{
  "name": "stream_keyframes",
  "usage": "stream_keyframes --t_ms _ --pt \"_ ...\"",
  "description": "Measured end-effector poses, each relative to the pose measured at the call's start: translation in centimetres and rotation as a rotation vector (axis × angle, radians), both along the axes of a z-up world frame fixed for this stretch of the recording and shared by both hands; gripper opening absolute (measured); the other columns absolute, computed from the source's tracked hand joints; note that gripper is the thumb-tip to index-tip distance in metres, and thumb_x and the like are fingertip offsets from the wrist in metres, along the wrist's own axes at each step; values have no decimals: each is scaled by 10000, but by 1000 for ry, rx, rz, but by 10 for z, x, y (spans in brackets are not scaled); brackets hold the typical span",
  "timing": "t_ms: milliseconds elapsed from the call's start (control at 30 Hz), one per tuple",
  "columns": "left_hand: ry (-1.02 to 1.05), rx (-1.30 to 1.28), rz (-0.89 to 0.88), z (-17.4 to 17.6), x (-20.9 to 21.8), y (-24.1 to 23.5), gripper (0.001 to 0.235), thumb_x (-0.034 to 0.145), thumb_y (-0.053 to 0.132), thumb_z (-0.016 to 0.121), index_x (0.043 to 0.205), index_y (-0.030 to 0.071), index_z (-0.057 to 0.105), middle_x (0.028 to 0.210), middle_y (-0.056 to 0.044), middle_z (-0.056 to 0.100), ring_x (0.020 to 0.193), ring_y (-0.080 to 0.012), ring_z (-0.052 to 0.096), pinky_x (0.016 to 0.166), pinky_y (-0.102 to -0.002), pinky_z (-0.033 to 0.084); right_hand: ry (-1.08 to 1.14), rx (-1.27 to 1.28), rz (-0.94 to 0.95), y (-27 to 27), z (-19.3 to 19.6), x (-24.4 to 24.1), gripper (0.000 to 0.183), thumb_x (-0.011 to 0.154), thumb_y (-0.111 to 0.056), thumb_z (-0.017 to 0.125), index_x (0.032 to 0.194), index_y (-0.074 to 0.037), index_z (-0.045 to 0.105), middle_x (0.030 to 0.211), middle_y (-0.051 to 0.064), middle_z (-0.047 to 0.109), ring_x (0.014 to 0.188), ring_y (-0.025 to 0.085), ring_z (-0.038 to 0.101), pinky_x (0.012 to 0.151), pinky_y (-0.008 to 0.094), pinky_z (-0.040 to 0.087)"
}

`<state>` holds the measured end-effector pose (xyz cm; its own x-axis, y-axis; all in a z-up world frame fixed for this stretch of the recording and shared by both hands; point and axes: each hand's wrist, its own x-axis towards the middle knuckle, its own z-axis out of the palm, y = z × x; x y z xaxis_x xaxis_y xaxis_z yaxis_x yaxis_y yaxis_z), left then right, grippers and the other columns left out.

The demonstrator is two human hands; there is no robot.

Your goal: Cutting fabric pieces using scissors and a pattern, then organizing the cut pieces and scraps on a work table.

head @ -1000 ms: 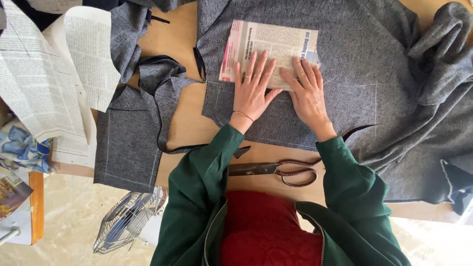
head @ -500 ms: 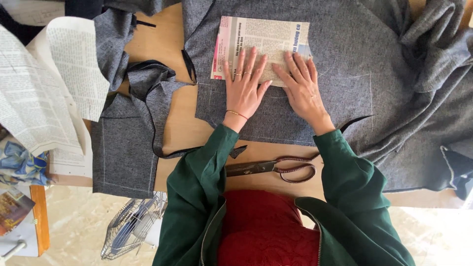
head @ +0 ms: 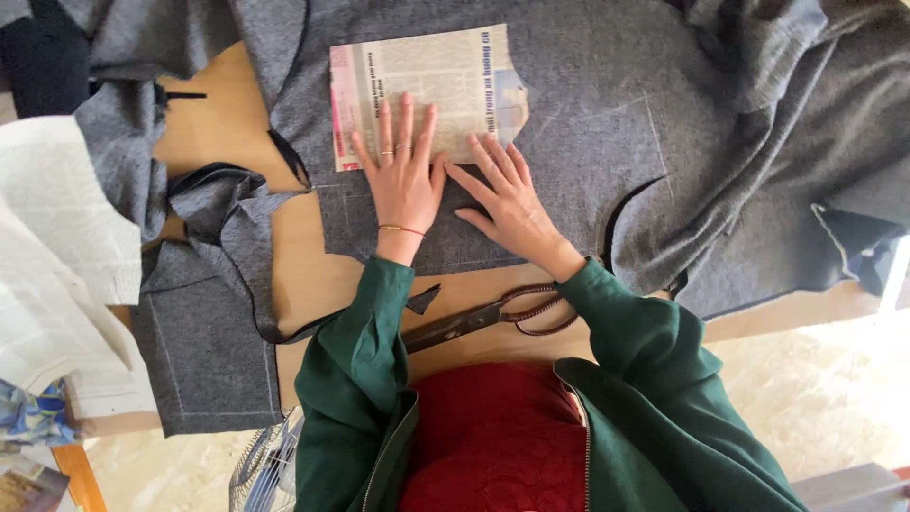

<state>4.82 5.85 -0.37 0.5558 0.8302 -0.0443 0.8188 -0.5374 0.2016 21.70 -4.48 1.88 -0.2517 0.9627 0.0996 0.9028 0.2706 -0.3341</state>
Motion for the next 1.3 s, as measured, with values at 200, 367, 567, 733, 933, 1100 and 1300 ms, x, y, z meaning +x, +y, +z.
stream_keyframes --t_ms 200,367,567,733,933,1100,1300 --pt "29 -61 20 2 0 2 610 1219 505 453 1705 310 141 1747 -30 45 1612 -309 17 1250 -684 -15 -11 -23 -212 6 -11 22 593 1138 -326 630 1645 -172 365 1719 141 176 1606 349 155 1295 621 63" --pt "-51 -4 6 -10 -4 4 609 1168 408 490 1701 308 214 1742 -17 94 1613 -308 62 1252 -691 6 74 30 -313 10 -13 52 443 1172 -198 494 1603 -113 433 1679 148 313 1573 350 272 1293 552 165" --pt "-8 -40 18 -12 -2 10 625 1162 391 477 1701 336 166 1748 6 64 1616 -287 36 1241 -720 -1 43 61 -282 6 -19 52 458 1178 -236 490 1619 -134 413 1689 151 298 1585 354 245 1293 571 161" --pt "-1 -35 -2 -12 -3 14 656 1158 348 522 1703 336 156 1750 7 62 1619 -277 32 1243 -721 -6 34 90 -292 5 -18 49 485 1170 -290 535 1614 -131 422 1685 149 303 1582 361 254 1303 568 169" --pt "-118 126 -236 -47 -6 19 641 1138 450 663 1640 241 324 1727 -70 84 1601 -326 59 1226 -755 90 78 104 -296 5 -15 48 468 1167 -270 538 1600 -121 445 1679 160 308 1579 366 258 1303 575 179" --pt "-318 288 -582 -36 -1 38 327 903 88 802 1215 76 708 1378 -114 629 1316 -286 533 1116 -570 442 198 115 -292 -17 -8 36 520 1149 -191 625 1617 -125 409 1716 160 190 1611 388 172 1313 636 206" --pt "-251 609 -566 -41 -15 55 45 934 220 707 960 212 671 973 -18 637 924 -176 670 974 -486 482 88 24 -21 -122 36 -19 501 838 -169 808 1317 -153 664 1367 185 560 1212 369 578 1050 544 465"
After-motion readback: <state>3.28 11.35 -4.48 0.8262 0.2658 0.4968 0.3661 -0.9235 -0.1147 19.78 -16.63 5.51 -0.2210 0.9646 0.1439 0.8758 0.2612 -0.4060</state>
